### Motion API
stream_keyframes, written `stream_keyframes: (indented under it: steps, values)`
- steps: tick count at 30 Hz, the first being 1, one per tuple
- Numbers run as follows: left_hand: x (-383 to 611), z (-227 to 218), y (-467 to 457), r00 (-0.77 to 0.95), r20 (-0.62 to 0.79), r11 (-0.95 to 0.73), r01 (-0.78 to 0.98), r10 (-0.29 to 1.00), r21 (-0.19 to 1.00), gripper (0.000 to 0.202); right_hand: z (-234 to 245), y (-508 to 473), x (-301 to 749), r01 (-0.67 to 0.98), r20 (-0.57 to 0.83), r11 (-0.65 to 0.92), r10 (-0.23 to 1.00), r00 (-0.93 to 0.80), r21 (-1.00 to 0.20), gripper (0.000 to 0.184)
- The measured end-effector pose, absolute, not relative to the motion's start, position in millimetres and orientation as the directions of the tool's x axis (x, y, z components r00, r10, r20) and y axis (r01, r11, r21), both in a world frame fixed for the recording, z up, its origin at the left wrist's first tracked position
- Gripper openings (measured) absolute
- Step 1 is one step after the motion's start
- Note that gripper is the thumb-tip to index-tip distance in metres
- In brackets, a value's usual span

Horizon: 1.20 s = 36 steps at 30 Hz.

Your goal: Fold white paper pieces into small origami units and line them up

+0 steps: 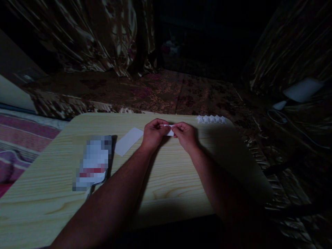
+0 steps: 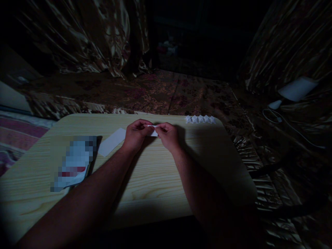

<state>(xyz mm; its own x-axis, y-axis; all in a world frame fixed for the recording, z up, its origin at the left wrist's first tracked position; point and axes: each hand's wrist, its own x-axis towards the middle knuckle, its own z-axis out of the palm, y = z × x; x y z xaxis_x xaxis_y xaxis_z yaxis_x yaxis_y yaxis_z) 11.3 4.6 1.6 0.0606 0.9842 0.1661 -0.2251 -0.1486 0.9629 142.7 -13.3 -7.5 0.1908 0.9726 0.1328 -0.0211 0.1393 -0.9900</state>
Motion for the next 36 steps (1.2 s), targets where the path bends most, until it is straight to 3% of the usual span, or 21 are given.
stream_keyframes:
  steps: [36]
  values:
    - [12.3,0.2,4.1,0.081,0.216,-0.202,-0.147,0.973,0.968,0.018,-6.6,-13.1,143.6,-0.015,0.169,0.176,0.963,0.210,-0.984,0.013]
